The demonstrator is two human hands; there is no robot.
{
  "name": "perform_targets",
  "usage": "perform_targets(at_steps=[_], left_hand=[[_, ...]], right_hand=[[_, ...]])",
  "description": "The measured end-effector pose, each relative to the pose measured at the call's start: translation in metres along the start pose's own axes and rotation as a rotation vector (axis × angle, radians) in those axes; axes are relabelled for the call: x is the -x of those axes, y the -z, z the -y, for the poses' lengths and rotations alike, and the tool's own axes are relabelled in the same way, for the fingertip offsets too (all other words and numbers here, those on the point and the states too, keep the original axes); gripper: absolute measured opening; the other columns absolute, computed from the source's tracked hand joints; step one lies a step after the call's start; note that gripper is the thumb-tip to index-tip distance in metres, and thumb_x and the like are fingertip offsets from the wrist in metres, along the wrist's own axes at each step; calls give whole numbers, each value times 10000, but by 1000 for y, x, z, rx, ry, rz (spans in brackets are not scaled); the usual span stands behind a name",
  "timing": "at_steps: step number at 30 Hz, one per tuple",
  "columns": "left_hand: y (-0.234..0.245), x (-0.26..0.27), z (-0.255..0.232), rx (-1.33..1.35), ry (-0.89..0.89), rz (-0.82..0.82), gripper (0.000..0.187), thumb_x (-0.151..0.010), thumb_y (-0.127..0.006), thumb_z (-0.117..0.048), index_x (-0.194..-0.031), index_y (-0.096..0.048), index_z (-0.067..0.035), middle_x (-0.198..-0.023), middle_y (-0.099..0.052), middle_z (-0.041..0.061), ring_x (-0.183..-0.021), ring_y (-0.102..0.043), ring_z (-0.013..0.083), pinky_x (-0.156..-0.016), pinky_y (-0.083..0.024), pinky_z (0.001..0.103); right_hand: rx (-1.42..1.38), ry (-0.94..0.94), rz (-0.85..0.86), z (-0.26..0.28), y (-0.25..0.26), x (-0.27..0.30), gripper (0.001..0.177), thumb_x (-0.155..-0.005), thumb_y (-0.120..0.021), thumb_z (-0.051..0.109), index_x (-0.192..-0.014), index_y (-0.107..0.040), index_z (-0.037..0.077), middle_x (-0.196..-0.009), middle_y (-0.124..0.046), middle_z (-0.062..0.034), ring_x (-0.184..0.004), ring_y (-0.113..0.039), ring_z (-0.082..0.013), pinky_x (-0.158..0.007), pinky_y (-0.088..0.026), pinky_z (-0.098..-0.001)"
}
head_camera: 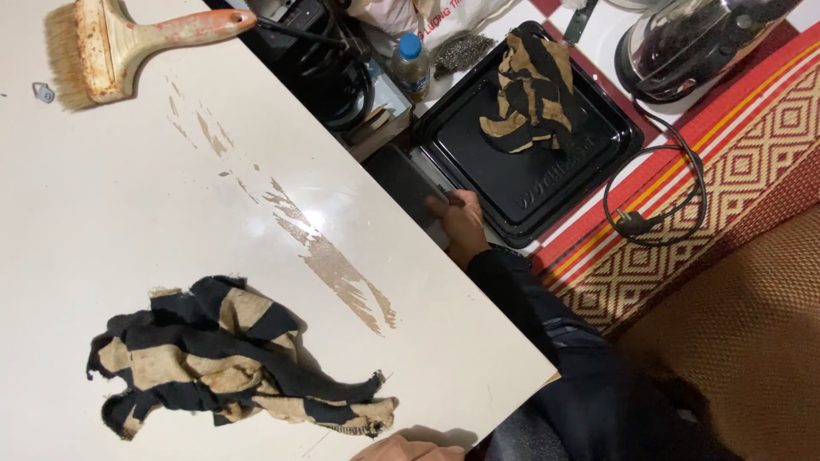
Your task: The person organizes small metal sockets by placing them into a yellow and black plastic case. They then close the case, wipe the white table surface with a cloth, and open a second clear plastic case containing a blue-handled tool.
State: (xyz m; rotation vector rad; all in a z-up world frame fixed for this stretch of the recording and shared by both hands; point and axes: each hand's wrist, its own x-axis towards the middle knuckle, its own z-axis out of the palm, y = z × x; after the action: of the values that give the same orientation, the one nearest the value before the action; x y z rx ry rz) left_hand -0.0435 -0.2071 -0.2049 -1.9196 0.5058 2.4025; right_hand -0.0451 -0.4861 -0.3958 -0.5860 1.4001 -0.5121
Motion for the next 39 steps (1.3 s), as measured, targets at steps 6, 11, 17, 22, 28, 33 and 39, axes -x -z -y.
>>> perform_targets(at_steps=[6, 11, 17, 22, 28, 33, 39], left_hand=[[6, -12, 15, -337, -133, 108, 405, -963, -364, -599, -1325, -543, -623, -1513, -463, -240, -1456, -358, -40, -1244, -151, 199], [10, 31, -4, -303, -339, -2, 424, -955, -375, -526, -1317, -592, -548, -1462, -539, -228, -1386, -453, -27, -1172, -250, 175], [-19, 74, -41, -222, -1257, -1145, 62, -907, -711, -235, -925, -759, -201, -864, -779, -91, -740, -769, 49, -653, -587, 145], [-10, 108, -56, -163, -1506, -1091, 129, -956, -634, -130, -1006, -736, -69, -932, -784, 77, -761, -790, 156, -717, -617, 220], [-19, 123, -34, -65, -1434, -968, 156, -977, -629, -176, -1013, -725, -58, -914, -755, 91, -777, -723, 239, -722, -555, 330], [-25, 178, 3, 184, -952, -830, 303, -868, -693, -385, -1043, -799, -161, -996, -829, -11, -852, -735, 115, -777, -555, 265], [-32, 261, 99, -141, -1000, -1079, 538, -944, -540, -503, -1264, -655, -86, -1205, -723, 123, -944, -721, 285, -799, -564, 425]], right_hand=[[117, -104, 120, 36, 2, 37, 816, -753, -775, 307, -1485, -459, 130, -1481, -532, -103, -1090, -610, -248, -851, -487, -352], [20, 66, 265, 16, 14, 5, 179, -829, -752, 102, -974, -654, 66, -807, -681, -53, -628, -623, -153, -515, -472, -283], [372, 114, 114, 63, 48, 63, 174, -830, -765, 281, -879, -669, 143, -773, -603, 39, -691, -560, -93, -611, -404, -264], [-15, 201, 228, 69, 99, 81, 93, -859, -758, 74, -915, -693, 38, -684, -550, 52, -514, -345, -2, -428, -170, -206], [15, 284, 75, 157, 139, 157, 247, -798, -802, 165, -977, -633, 144, -1056, -746, -26, -855, -716, -187, -666, -590, -337], [149, 370, 226, 240, 130, 265, 192, -865, -727, 237, -1044, -723, 166, -1043, -745, 20, -952, -722, -175, -804, -579, -370], [255, 295, 687, 248, 77, 351, 236, -936, -699, 152, -738, -571, 161, -638, -517, 48, -665, -608, -99, -720, -529, -268]])
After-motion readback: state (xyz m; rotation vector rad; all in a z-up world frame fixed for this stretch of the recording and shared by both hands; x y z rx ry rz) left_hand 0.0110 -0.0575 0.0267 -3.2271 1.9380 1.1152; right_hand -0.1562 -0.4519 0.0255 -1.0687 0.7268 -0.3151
